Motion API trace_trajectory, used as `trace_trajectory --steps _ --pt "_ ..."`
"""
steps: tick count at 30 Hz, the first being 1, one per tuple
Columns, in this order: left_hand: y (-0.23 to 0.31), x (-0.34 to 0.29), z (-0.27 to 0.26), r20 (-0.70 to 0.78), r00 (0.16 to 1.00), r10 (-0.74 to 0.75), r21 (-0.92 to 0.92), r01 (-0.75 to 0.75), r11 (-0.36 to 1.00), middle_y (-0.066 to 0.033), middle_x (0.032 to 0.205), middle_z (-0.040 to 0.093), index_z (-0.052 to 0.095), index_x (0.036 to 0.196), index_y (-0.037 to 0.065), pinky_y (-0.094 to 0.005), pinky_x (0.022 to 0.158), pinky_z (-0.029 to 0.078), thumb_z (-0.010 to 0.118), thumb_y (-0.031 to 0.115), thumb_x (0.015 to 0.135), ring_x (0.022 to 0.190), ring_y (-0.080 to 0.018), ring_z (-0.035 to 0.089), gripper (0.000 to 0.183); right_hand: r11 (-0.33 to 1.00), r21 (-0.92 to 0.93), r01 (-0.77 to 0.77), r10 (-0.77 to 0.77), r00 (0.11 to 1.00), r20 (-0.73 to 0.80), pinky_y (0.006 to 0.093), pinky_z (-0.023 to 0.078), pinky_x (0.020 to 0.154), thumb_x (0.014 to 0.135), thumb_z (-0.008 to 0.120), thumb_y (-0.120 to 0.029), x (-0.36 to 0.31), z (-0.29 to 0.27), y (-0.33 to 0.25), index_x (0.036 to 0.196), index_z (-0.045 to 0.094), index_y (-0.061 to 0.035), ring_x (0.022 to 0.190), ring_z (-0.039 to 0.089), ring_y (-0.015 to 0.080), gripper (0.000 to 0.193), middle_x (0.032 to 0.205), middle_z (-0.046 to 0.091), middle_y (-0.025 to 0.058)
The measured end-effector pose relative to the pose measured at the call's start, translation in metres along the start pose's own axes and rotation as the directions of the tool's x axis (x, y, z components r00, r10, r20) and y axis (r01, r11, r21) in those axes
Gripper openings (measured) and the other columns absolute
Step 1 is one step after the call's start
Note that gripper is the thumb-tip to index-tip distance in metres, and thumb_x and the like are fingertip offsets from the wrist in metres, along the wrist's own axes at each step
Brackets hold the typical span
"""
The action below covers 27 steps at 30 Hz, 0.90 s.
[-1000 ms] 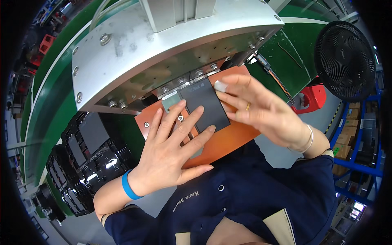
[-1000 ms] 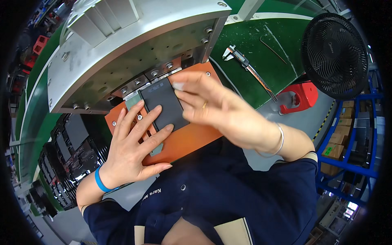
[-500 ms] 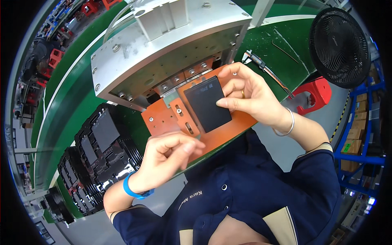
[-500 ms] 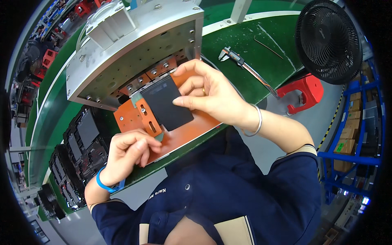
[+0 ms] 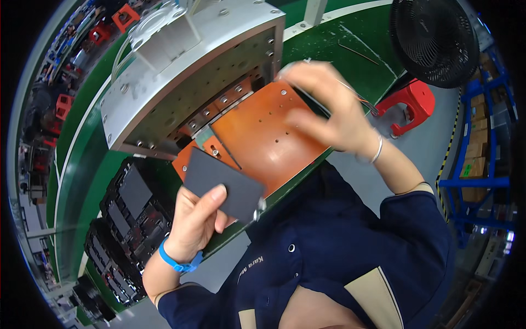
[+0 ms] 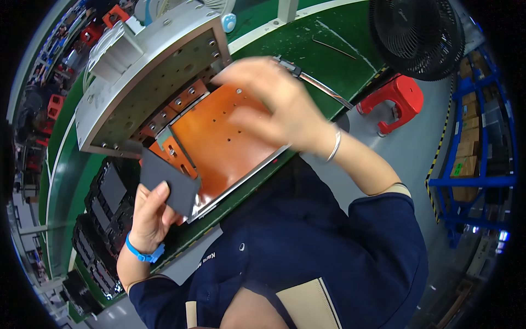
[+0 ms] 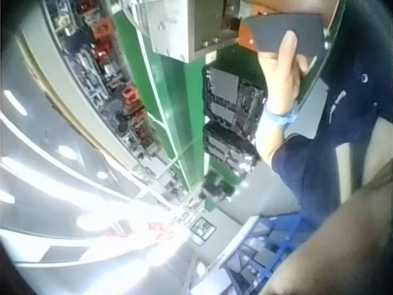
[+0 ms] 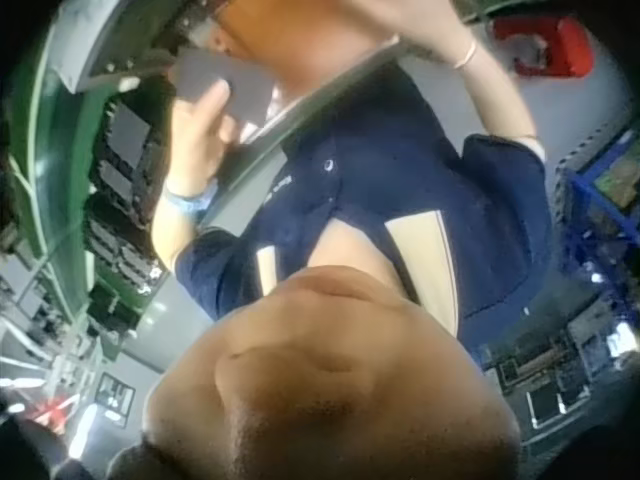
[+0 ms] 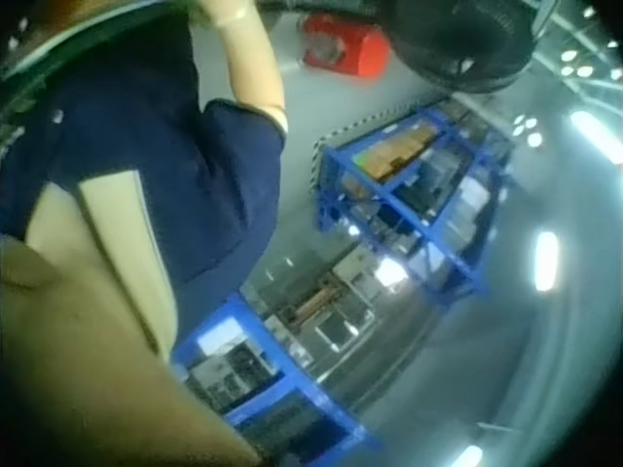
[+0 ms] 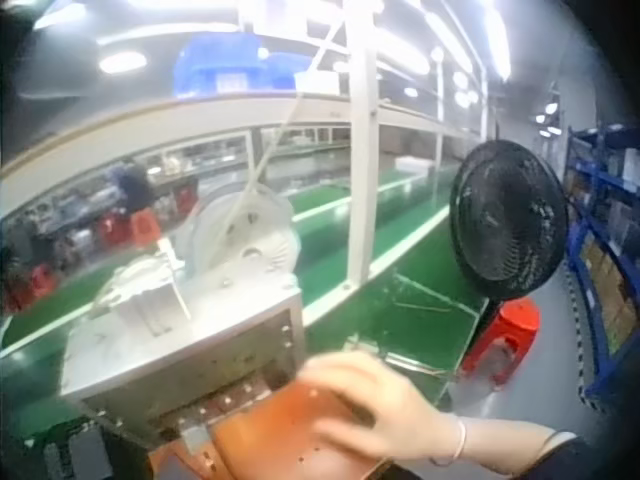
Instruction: The person places small black rectangular components into an orange jig on a green workbench. They use a handheld caliper to measure the components and then place them into a black plastic tray. The process is repeated for multiple units.
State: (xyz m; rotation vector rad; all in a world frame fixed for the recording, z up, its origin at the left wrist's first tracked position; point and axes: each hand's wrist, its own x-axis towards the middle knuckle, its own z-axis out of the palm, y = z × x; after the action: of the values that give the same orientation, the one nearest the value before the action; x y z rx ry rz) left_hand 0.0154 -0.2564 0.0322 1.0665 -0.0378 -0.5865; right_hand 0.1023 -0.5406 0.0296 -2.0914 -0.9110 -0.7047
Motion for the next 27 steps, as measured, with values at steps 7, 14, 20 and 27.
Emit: trace_trajectory --steps 7,14,20,27 --pt "0.002 0.007 0.002 -0.293 0.944 0.151 0.216 -0.088 0.972 -0.0116 0.095 0.067 0.057 0.111 -0.002 -0.0264 0.064 0.051 0.058 0.019 0.095 0.073 -0.0144 0.062 0.026 0.628 -0.511 -0.587 0.707 0.705 0.058 0.0408 0.048 0.091 0.066 0.073 -0.017 -0.096 -0.036 0.169 0.113 0.064 -0.0010 0.100 0.060 0.0352 0.051 0.108 0.060 0.0219" --pt "-0.001 0.011 -0.001 -0.280 0.949 0.145 0.110 -0.118 0.987 -0.0190 0.109 0.067 0.055 0.119 -0.006 -0.0350 0.084 0.057 0.053 0.021 0.096 0.098 -0.0254 0.068 0.035 0.610 -0.434 -0.663 0.742 0.670 0.019 0.0387 0.051 0.074 0.063 0.074 -0.019 -0.083 -0.037 0.173 0.082 0.065 -0.0008 0.077 0.066 0.0306 0.027 0.077 0.065 0.0152" --pt "0.000 0.014 -0.004 -0.249 0.956 0.156 0.085 -0.139 0.987 -0.0222 0.114 0.066 0.053 0.120 -0.008 -0.0373 0.088 0.057 0.050 0.022 0.096 0.104 -0.0277 0.067 0.038 0.720 -0.028 -0.693 0.683 0.715 -0.150 0.0239 0.044 0.062 0.071 0.064 -0.003 -0.084 -0.046 0.110 0.124 0.057 -0.0055 0.066 0.055 0.0088 0.054 0.076 0.058 0.0023" --pt "0.002 0.014 -0.004 -0.233 0.965 0.122 0.100 -0.101 0.990 -0.0238 0.116 0.064 0.050 0.124 -0.009 -0.0394 0.093 0.055 0.049 0.022 0.097 0.107 -0.0282 0.066 0.041 0.931 0.082 -0.355 0.362 0.926 -0.110 0.0194 0.041 0.057 0.072 0.081 -0.007 -0.029 -0.015 -0.010 0.116 0.071 -0.0066 0.068 0.053 0.0066 0.044 0.079 0.057 0.0001"
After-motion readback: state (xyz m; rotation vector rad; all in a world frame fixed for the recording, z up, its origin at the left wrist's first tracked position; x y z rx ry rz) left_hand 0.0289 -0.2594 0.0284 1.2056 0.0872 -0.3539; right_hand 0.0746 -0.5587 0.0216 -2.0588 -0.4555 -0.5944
